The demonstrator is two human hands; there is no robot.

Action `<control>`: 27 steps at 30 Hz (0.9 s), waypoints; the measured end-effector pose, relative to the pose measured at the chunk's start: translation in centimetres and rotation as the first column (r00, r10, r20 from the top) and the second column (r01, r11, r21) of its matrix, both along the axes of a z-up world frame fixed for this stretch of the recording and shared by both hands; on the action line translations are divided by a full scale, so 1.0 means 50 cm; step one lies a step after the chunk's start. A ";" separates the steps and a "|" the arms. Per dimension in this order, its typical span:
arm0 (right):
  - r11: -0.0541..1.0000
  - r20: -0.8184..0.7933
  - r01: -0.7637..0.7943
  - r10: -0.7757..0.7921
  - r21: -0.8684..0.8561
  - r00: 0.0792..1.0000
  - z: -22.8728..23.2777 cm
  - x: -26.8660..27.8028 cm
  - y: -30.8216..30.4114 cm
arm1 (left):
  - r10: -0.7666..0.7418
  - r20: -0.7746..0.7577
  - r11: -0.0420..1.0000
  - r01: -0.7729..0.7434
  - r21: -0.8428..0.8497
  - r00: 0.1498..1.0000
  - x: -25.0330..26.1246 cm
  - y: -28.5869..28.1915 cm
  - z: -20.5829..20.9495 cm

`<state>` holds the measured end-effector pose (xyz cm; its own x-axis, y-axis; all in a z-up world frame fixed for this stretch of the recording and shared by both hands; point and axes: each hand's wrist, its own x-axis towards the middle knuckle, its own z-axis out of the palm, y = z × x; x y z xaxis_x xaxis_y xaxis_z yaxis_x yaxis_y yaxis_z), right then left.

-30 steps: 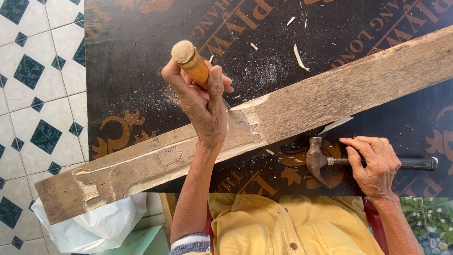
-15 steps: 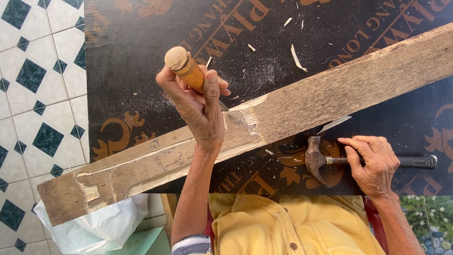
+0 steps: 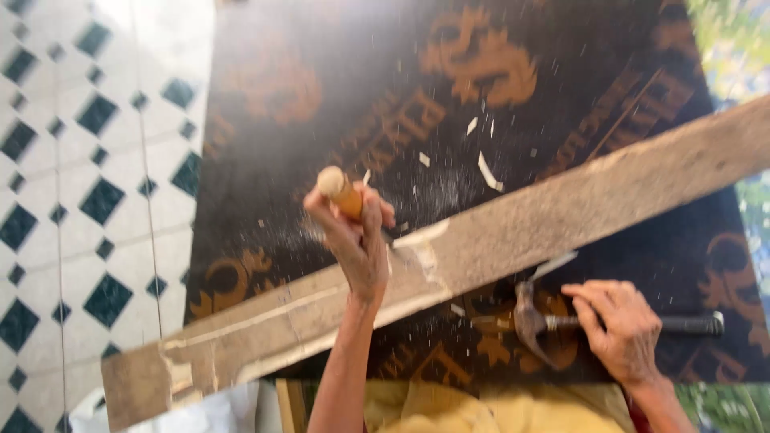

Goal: The person uses a chisel and hammer to carve a groove into a wooden plank. They repeatedly strike the chisel to remove wood shavings and occasionally clear debris by hand.

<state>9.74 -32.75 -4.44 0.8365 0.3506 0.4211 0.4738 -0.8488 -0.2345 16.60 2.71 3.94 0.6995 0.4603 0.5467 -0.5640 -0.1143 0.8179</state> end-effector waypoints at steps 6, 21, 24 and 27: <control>0.995 -0.101 0.104 -0.104 -0.006 0.989 -0.015 -0.009 -0.007 | -0.032 -0.040 0.997 0.029 -0.073 0.999 -0.015 0.000 -0.008; 0.980 -0.274 0.196 -0.195 -0.022 0.942 -0.098 0.005 -0.046 | -0.048 -0.128 0.988 0.029 -0.152 0.991 -0.006 0.020 -0.109; 0.984 -0.439 0.168 -0.173 -0.051 0.882 -0.101 0.011 -0.063 | -0.069 -0.108 0.987 0.052 -0.153 0.992 -0.006 0.018 -0.118; 0.981 -0.522 0.106 -0.177 -0.163 0.834 -0.119 0.018 -0.077 | -0.108 -0.096 0.961 0.079 -0.266 0.990 -0.001 0.016 -0.120</control>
<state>10.62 -36.62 -10.39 0.9628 0.2301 -0.1419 0.1786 -0.9354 -0.3051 16.55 3.49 -2.08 0.7945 0.5066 0.3349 -0.4683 0.1601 0.8689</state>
